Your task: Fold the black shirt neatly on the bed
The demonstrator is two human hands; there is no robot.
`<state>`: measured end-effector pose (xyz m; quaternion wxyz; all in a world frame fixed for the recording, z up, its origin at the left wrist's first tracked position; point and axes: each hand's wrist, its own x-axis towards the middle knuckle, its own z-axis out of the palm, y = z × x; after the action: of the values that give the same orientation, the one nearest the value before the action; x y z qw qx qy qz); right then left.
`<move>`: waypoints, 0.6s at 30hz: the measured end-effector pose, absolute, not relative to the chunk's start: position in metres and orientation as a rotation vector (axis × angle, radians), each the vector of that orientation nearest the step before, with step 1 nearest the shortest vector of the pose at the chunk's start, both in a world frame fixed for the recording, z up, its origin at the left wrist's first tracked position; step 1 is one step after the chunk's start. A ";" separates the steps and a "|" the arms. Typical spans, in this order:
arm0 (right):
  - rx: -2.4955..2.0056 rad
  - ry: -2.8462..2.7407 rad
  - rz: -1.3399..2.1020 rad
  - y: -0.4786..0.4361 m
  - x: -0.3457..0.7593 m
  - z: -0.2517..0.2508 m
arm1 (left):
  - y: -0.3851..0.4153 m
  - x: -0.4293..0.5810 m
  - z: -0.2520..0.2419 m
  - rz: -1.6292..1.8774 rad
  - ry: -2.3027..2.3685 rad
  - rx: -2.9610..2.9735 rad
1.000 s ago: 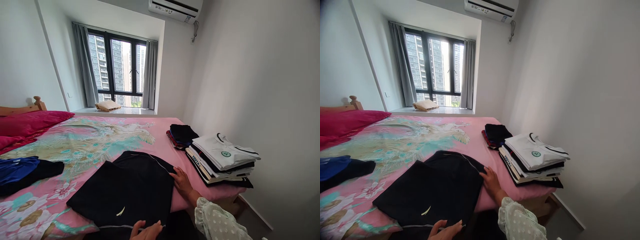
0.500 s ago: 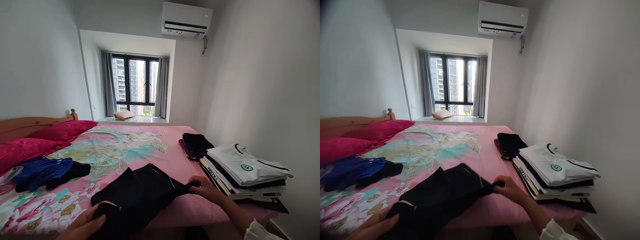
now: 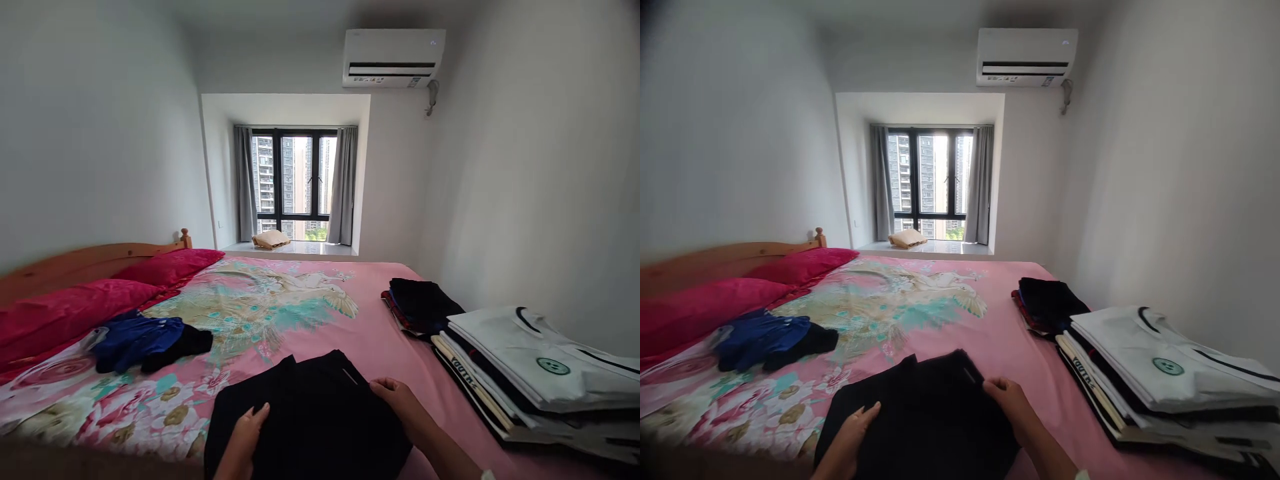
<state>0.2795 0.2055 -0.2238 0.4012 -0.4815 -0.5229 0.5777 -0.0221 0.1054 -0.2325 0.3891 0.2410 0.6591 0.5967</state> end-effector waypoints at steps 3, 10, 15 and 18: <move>-1.177 -1.275 1.443 0.173 0.257 -0.235 | 0.094 0.020 -0.258 1.551 1.693 0.586; -0.967 -1.202 1.454 0.110 0.199 -0.243 | 0.067 0.099 -0.278 1.632 1.642 0.932; -0.986 -1.155 1.402 0.094 0.194 -0.232 | 0.056 0.092 -0.249 1.597 1.601 1.009; -0.974 -1.145 1.419 0.089 0.193 -0.228 | 0.053 0.093 -0.242 1.585 1.632 1.063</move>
<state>0.1925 0.0893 -0.2282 0.5120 -0.4048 -0.4758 0.5896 0.0931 0.0533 -0.2422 0.3100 0.4025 0.6177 0.6002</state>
